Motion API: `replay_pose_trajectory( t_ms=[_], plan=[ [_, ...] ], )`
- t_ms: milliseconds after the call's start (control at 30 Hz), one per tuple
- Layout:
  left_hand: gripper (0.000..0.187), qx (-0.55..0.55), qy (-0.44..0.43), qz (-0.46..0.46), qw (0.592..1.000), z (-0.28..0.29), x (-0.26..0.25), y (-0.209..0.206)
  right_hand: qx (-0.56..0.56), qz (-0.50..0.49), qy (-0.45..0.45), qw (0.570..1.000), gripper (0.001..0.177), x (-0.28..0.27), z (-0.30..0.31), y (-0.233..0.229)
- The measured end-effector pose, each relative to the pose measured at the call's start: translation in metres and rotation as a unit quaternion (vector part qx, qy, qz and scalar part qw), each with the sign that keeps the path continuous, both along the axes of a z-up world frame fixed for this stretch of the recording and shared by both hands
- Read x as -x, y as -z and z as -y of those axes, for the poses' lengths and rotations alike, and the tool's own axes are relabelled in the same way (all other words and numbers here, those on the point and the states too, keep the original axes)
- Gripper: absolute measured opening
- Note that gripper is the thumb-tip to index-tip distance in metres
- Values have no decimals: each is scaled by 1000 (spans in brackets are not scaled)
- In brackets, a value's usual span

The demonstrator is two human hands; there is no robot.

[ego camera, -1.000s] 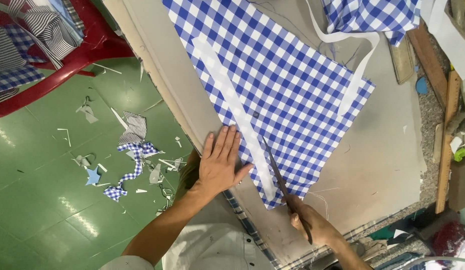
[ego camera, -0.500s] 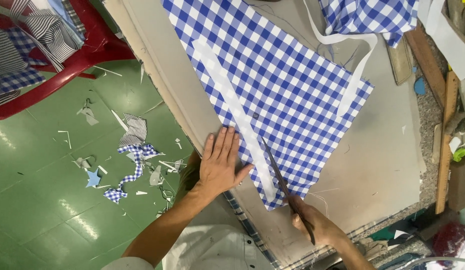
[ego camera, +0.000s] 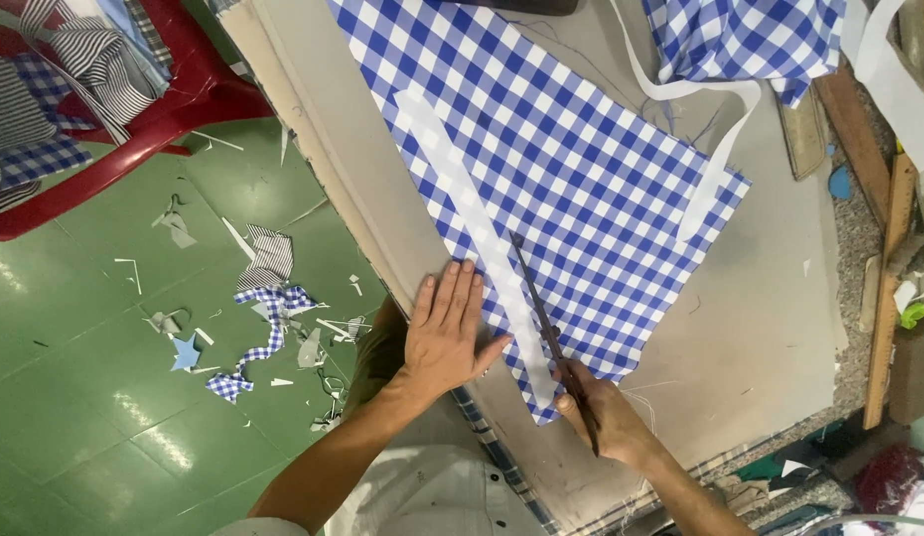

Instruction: The person cuts a strip of blue and white checkered fabric using scissors, then irons the fabric strip on a workbench using a steam iron and a wooden block. The person repeatedly irons the same strip of fabric.

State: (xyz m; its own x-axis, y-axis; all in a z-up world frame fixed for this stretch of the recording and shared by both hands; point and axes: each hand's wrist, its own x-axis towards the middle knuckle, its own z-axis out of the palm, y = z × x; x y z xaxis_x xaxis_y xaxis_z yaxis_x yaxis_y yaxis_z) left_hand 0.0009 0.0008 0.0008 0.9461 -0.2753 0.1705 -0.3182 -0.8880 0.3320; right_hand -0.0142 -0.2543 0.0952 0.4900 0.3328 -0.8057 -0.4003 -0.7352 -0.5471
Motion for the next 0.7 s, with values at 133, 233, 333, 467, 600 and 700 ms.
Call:
replay_pose_trajectory(
  t_ms=[133,233,333,467,600,700],
  plan=[
    [88,8,3,-12,1000,-7,-10,-9,-6,-60,10,998,78,-8,10,-4],
    [91,23,8,-27,999,-21,-32,-13,-14,-115,-27,993,85,-27,2,-14],
    [97,-58,-33,-39,997,-32,-62,-8,-15,-98,-29,995,89,-46,-12,-14],
    [95,-82,-28,-32,996,-36,-74,-8,-13,-91,-3,996,84,-59,-23,-4],
    [90,-50,-34,-18,998,-36,-73,-6,26,-17,-3,1000,74,-57,-21,1],
    [87,-15,-39,-13,999,-36,-74,-7,-10,-92,-7,996,73,-72,-19,-13]
  ],
)
